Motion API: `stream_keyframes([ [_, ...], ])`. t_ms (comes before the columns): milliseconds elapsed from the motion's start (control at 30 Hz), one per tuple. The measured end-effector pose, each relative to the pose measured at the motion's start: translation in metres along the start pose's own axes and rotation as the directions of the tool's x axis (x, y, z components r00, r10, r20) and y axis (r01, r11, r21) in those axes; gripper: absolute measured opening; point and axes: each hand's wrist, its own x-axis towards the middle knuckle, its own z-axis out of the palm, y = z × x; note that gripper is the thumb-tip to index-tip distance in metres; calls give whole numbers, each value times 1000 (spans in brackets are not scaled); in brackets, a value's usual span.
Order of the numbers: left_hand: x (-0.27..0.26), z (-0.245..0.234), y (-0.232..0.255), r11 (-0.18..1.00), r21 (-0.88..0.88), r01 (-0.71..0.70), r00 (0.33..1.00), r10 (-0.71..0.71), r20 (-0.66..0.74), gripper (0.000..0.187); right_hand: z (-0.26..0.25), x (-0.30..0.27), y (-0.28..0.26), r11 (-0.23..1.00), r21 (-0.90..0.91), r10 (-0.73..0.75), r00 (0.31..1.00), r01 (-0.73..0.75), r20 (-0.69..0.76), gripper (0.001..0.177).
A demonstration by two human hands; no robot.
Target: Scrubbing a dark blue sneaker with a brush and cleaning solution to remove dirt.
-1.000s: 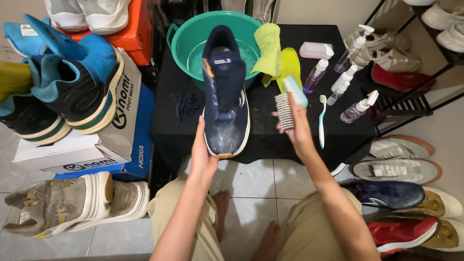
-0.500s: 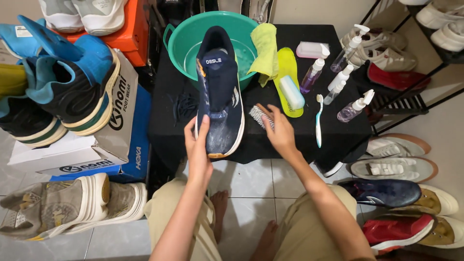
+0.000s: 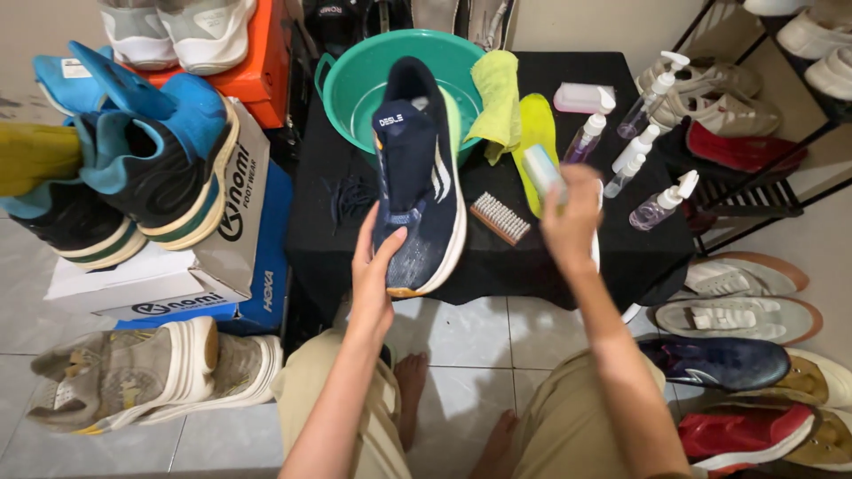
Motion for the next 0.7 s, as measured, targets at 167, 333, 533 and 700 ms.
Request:
stream_keyframes([
  [167, 15, -17, -16, 981, -152, 120, 988, -102, 116, 66, 16, 55, 53, 945, 153, 298, 954, -290, -32, 42],
  [333, 21, -20, -19, 964, -194, 179, 974, -146, 175, 64, 70, 45, 124, 866, -11, 492, 848, -499, 197, 42],
  [533, 18, -19, -11, 912, -299, 282, 955, -238, 176, 57, 34, 60, 53, 865, 269, 392, 905, -423, 165, 45],
  [700, 17, -19, -11, 934, -239, 265, 952, -215, 218, 60, -40, 80, -40, 876, 455, 140, 987, -159, 77, 34],
])
